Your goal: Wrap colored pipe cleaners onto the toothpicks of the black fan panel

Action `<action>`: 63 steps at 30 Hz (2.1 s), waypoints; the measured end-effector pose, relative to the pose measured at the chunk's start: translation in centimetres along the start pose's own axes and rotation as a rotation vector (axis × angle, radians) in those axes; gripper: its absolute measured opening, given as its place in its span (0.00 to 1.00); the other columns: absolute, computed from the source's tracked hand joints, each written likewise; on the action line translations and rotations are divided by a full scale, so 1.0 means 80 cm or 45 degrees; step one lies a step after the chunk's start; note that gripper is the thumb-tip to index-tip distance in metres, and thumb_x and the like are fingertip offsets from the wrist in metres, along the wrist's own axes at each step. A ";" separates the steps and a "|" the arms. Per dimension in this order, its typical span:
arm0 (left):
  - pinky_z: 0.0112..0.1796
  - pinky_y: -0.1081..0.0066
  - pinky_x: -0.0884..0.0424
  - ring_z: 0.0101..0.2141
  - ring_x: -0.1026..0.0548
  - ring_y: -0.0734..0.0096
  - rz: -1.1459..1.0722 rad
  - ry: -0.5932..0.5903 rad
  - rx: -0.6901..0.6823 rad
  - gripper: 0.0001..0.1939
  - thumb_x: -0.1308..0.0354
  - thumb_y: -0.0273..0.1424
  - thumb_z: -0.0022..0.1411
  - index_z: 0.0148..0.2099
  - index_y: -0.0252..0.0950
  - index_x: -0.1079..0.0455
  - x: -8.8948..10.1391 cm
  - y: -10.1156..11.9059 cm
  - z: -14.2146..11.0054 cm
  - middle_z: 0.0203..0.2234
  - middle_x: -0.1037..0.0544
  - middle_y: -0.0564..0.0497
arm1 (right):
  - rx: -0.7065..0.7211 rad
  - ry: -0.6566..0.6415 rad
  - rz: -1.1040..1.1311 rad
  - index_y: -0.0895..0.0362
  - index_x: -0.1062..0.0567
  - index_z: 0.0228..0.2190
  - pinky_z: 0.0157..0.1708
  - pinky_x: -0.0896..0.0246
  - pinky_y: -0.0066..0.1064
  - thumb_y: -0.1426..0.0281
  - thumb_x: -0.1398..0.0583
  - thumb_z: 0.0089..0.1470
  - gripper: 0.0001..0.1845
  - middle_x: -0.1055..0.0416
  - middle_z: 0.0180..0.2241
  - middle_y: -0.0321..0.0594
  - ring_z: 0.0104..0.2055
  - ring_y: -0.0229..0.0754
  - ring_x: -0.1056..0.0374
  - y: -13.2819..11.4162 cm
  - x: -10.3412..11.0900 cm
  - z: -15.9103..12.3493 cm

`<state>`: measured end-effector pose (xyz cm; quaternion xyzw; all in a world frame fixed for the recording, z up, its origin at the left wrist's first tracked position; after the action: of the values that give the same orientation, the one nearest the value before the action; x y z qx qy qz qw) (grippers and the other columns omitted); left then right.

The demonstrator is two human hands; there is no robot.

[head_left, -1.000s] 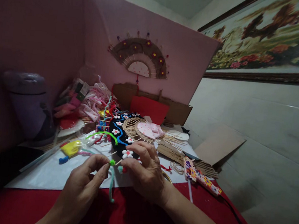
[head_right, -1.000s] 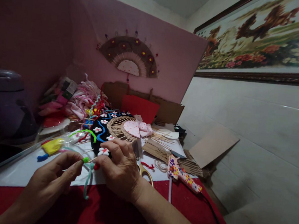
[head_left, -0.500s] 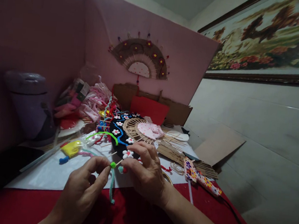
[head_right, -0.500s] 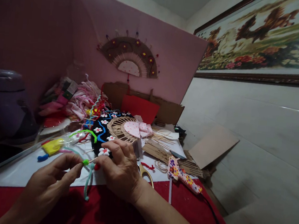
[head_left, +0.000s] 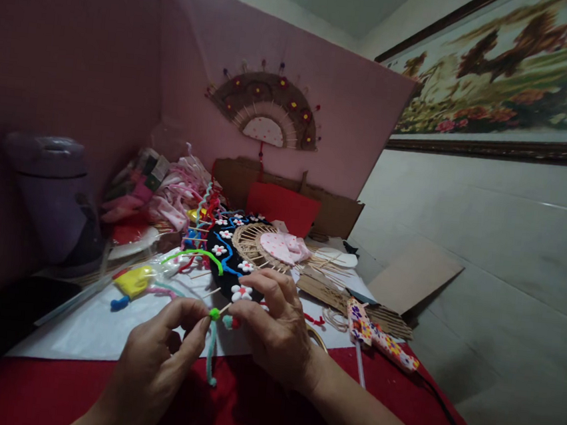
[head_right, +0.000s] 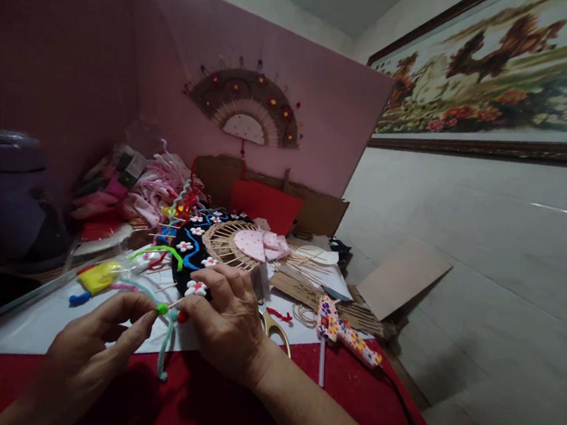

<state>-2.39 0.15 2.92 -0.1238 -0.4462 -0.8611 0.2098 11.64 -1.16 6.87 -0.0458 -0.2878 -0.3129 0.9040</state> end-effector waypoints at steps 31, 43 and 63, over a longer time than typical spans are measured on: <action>0.18 0.82 0.34 0.17 0.29 0.78 0.170 0.071 -0.196 0.05 0.47 0.32 0.57 0.30 0.38 0.33 0.003 0.023 0.000 0.19 0.26 0.57 | 0.017 0.017 -0.018 0.54 0.26 0.31 0.48 0.43 0.39 0.74 0.44 0.54 0.06 0.33 0.43 0.40 0.50 0.45 0.42 0.000 -0.001 -0.001; 0.19 0.82 0.34 0.16 0.31 0.79 0.211 0.086 -0.235 0.05 0.46 0.32 0.58 0.32 0.38 0.34 0.001 0.023 -0.002 0.20 0.26 0.58 | 0.034 0.034 -0.033 0.54 0.25 0.31 0.48 0.43 0.39 0.74 0.43 0.54 0.06 0.33 0.43 0.40 0.50 0.44 0.42 -0.002 0.001 -0.002; 0.22 0.80 0.30 0.24 0.27 0.76 0.148 0.119 -0.320 0.05 0.45 0.27 0.57 0.38 0.38 0.34 0.004 0.024 -0.009 0.27 0.25 0.55 | 0.015 0.003 -0.068 0.53 0.25 0.31 0.48 0.43 0.38 0.74 0.42 0.53 0.06 0.33 0.43 0.38 0.50 0.44 0.42 0.000 -0.002 -0.004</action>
<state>-1.79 -1.51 3.99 -0.1345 -0.3166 -0.9015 0.2627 11.69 -1.17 6.52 -0.0326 -0.2897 -0.3354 0.8958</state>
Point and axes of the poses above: each hand's wrist, its own z-axis towards the middle knuckle, its own x-axis out of the back of the hand, y = z × x, the point moved 8 cm from there along z, towards the middle knuckle
